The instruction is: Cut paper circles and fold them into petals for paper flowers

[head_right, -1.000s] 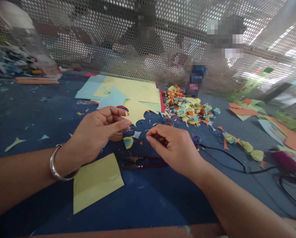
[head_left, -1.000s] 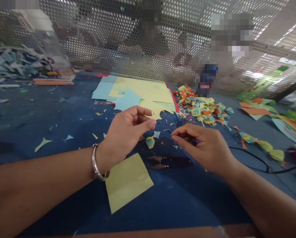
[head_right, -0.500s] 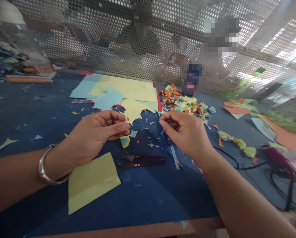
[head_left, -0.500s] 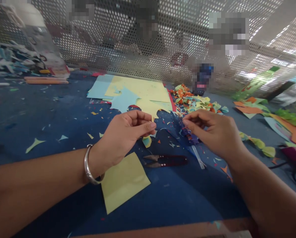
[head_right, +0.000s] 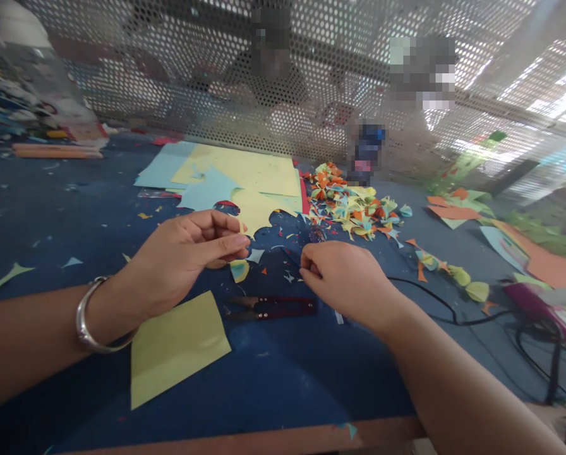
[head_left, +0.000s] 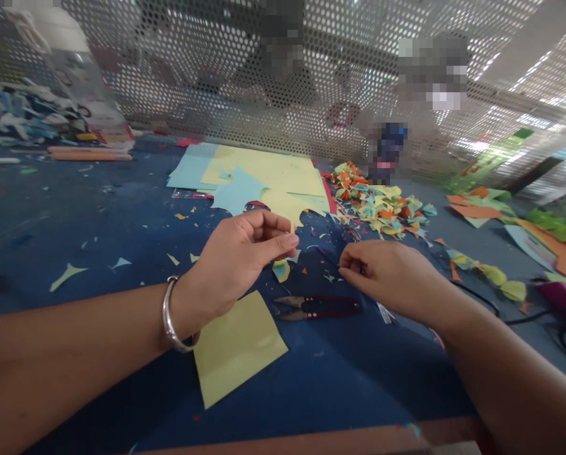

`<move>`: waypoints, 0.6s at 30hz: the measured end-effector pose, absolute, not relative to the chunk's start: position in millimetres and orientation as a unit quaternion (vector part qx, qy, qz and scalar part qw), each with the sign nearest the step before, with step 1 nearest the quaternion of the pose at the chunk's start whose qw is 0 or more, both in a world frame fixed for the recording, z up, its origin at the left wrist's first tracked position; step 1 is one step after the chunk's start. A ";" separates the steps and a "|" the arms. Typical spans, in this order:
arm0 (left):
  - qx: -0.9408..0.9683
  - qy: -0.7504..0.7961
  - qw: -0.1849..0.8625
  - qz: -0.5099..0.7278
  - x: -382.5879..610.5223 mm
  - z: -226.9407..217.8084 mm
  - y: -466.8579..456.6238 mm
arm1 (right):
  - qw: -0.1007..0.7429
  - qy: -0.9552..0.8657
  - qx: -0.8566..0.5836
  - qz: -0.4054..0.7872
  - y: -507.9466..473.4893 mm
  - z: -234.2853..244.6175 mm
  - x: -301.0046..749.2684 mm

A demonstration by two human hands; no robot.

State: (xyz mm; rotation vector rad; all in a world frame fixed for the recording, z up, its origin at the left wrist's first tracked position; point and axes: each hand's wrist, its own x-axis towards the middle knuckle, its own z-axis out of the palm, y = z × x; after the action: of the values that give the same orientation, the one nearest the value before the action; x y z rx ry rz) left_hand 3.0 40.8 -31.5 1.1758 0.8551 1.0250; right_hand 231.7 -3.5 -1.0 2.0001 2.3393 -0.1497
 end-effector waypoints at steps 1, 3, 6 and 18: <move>0.516 0.374 0.629 0.445 2.7 -31.8 40.3 | 0.033 0.751 0.658 -0.043 -3.3 -1.5 230.4; 0.519 0.373 0.628 0.444 1.8 -32.3 39.5 | 0.034 0.741 0.670 -0.034 -3.3 -2.2 228.1; 0.533 0.370 0.620 0.441 0.2 -33.2 39.3 | 0.033 0.727 0.685 -0.028 -3.9 -2.7 224.6; 0.603 0.359 0.560 0.440 -1.1 -30.9 38.4 | -0.004 0.735 0.676 -0.051 -8.8 -5.3 216.2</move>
State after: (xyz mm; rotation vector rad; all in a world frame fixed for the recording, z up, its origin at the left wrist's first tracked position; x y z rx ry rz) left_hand -1.1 38.4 -30.9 1.4222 0.8459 1.0380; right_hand 216.2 -8.8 -5.3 2.1304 2.3143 -0.1605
